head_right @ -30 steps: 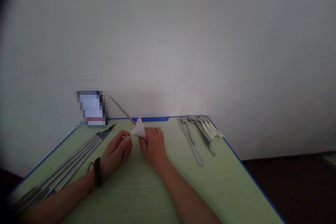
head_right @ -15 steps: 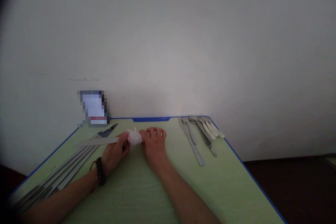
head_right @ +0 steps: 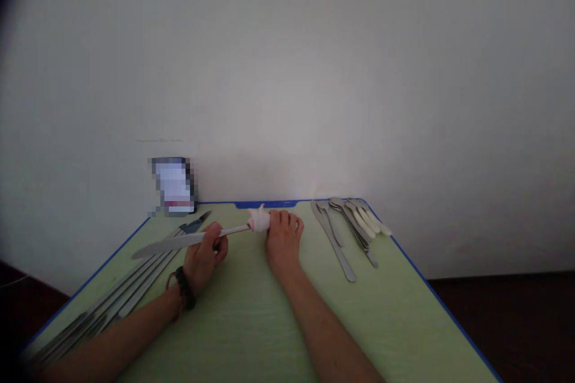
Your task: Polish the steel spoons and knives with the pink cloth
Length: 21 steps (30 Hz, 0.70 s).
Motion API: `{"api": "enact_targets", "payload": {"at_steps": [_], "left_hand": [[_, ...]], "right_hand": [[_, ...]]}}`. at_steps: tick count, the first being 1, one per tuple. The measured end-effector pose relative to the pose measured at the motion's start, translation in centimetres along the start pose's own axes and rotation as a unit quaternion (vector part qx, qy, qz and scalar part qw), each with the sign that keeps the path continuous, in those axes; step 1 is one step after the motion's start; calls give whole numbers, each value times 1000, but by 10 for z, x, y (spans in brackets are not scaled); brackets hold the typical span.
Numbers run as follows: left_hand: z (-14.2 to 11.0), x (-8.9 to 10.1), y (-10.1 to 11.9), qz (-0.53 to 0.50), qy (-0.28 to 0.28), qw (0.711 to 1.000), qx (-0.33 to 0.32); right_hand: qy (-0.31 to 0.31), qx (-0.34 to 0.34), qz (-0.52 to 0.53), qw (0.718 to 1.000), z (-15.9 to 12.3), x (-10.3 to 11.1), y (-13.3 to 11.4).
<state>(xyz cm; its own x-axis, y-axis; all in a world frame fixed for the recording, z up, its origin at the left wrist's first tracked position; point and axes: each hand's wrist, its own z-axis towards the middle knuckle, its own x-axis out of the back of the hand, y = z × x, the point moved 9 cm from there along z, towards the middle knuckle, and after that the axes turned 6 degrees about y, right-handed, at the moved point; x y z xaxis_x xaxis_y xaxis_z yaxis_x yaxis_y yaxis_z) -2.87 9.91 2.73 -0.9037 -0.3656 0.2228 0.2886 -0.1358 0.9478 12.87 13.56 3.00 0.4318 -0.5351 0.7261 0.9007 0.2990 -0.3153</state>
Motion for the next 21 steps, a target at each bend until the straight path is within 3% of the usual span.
{"api": "enact_targets", "payload": {"at_steps": [11,21], "left_hand": [[6,-2,-5,17,-46,999,-18],[10,-1,-6,27,-60,998,-15]], "right_hand": [[-73,130,66,987,-7,-5,-26],[-101,149,178,967,-8,1,-31]]}}
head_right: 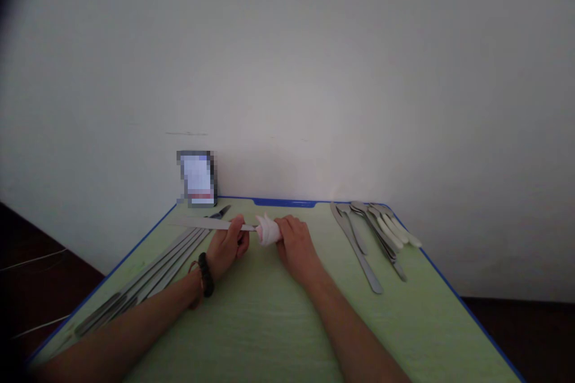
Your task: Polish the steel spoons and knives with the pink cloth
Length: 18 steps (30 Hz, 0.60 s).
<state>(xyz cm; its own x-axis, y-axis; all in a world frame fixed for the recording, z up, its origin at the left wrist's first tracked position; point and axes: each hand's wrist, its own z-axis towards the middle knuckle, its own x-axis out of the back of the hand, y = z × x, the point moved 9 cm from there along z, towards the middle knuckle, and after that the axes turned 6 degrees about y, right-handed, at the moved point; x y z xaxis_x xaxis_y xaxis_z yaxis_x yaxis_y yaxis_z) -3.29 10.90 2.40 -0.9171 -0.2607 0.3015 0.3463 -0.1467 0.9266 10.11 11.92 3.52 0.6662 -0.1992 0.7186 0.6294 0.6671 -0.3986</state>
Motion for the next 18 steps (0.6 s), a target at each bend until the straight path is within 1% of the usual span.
{"api": "enact_targets", "payload": {"at_steps": [3,7,9,11,15,18], "left_hand": [[5,5,-5,-2,19,1000,20],[11,10,-13,-17,46,998,37],[12,11,-15,-24,51,998,40],[12,11,-14,-30,53,997,42],[8,11,-7,-42,61,996,48],[7,13,-5,-69,80,993,60]], "right_hand": [[-14,0,43,999,0,-1,-3],[-81,-18,65,994,-4,-15,-11],[-102,-26,60,993,-6,-19,-13],[-106,-27,42,993,-6,-20,-14],[-89,-19,5,996,-4,-18,-10],[-64,-18,28,997,0,-15,-7]]}}
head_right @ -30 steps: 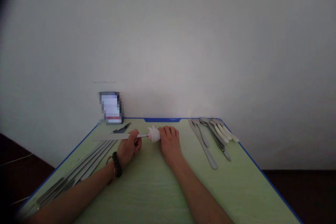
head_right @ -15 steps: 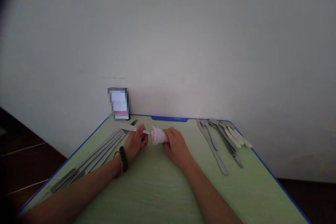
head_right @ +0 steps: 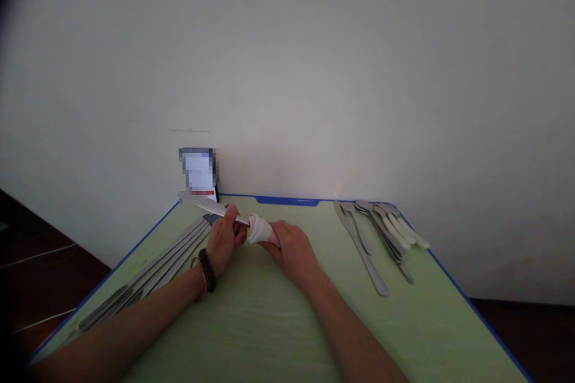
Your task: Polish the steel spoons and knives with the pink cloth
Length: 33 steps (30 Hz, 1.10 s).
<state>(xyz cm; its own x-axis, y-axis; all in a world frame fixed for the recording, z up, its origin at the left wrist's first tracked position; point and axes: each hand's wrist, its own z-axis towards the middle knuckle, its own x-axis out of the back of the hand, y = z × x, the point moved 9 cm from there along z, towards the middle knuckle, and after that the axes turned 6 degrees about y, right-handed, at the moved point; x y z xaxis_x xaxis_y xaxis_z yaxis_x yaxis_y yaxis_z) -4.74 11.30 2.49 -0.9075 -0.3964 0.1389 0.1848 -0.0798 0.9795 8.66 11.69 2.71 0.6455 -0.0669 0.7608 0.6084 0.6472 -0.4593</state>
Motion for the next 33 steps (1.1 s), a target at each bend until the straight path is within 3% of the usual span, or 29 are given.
{"api": "enact_targets", "payload": {"at_steps": [6,17,22,26,33], "left_hand": [[5,5,-13,-71,43,996,23],[14,6,-26,-158,50,985,47],[9,-1,-18,-143,12,989,41],[6,-3,-12,-141,-5,989,33],[2,-17,-11,-170,-71,983,17]], "right_hand": [[51,-3,136,989,3,7,6],[123,-86,206,967,4,23,29],[119,-149,220,957,2,24,35],[64,-199,273,939,0,13,39],[35,-207,303,929,-2,8,42]]}}
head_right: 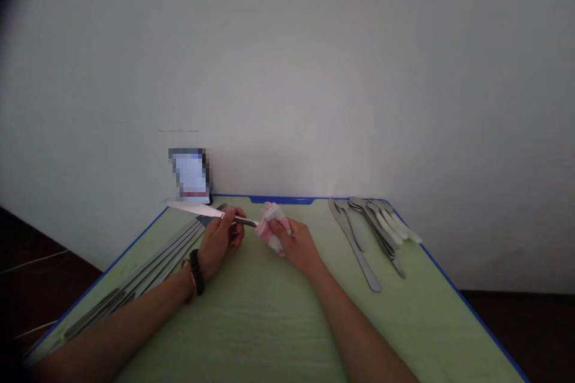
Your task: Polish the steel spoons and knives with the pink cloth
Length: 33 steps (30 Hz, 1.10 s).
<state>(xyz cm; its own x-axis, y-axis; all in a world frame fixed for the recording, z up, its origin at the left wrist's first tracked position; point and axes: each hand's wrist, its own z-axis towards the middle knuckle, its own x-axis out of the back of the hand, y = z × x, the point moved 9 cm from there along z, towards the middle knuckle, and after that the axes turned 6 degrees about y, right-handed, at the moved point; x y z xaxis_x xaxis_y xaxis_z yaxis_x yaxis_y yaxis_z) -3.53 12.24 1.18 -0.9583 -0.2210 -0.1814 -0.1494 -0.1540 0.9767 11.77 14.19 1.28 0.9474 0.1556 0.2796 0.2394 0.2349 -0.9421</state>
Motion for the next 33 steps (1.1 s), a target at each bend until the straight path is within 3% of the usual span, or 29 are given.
{"api": "enact_targets", "payload": {"at_steps": [8,18,22,25,27,29,31,33], "left_hand": [[-9,-24,-3,33,-112,993,-14],[0,-6,3,30,-10,999,-43],[1,1,4,13,19,999,-34],[2,4,2,-8,26,1000,-15],[-1,-3,-2,-8,-12,1000,6],[-8,-17,-9,22,-90,995,36],[-18,-31,-17,66,-167,982,62],[-27,-40,-22,95,-217,969,76]], "right_hand": [[62,-26,94,993,4,13,5],[37,-13,68,997,3,1,3],[98,-33,115,988,7,12,11],[173,-56,242,953,11,27,24],[211,-73,332,916,13,34,35],[224,-92,394,886,14,37,43],[210,-103,424,875,16,34,45],[191,-93,422,881,19,32,43]]}}
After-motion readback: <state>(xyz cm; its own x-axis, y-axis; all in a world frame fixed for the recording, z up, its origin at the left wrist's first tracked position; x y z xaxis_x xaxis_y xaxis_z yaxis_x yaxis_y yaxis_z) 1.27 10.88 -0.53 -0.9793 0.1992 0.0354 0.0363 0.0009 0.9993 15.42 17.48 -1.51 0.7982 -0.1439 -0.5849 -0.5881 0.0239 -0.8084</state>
